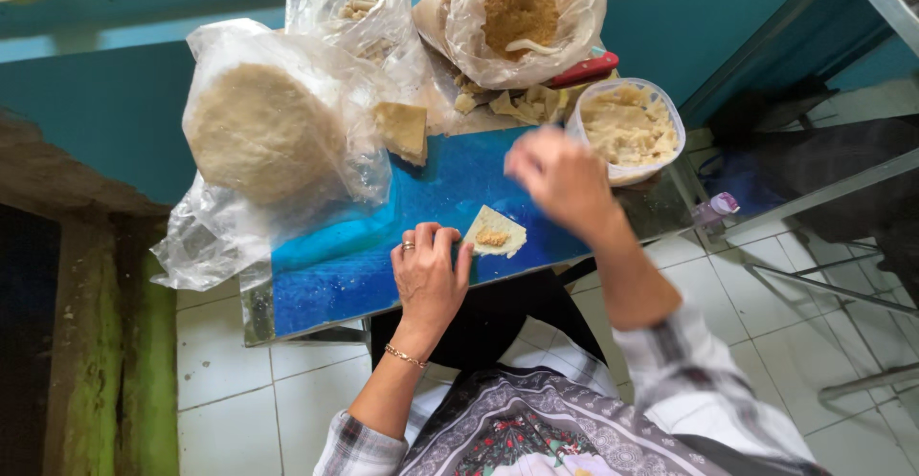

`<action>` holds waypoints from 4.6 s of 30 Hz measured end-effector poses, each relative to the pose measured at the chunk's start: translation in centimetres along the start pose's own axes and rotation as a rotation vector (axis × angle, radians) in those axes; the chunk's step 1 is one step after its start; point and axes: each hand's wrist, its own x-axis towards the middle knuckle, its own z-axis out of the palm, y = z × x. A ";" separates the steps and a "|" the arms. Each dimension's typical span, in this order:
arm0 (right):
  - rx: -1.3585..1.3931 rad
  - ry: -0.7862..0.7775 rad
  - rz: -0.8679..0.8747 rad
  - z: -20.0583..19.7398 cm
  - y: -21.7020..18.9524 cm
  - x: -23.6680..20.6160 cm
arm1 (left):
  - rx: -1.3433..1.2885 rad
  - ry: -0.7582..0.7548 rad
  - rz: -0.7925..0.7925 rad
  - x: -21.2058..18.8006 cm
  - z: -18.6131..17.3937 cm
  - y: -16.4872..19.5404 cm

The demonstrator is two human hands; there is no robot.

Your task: The person sits at a small table and folds triangular pastry wrappers one at a time, spooning filling from a plastic container onto each wrapper, folding the dough over the filling and pressing the edges closed, then setting the folded pastry on the table. The person reaches into a bag of brown filling material between folds.

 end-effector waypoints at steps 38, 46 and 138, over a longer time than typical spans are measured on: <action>-0.055 -0.024 -0.198 2.4 -4.4 -9.7 | -0.363 -0.208 0.173 0.8 0.7 -0.3; 0.129 -0.130 -0.244 4.4 -1.7 -7.0 | -0.397 -0.201 0.166 1.9 1.7 -1.5; 0.086 0.010 -0.279 6.5 -2.6 15.8 | -0.723 -0.057 -0.399 3.0 1.0 -4.1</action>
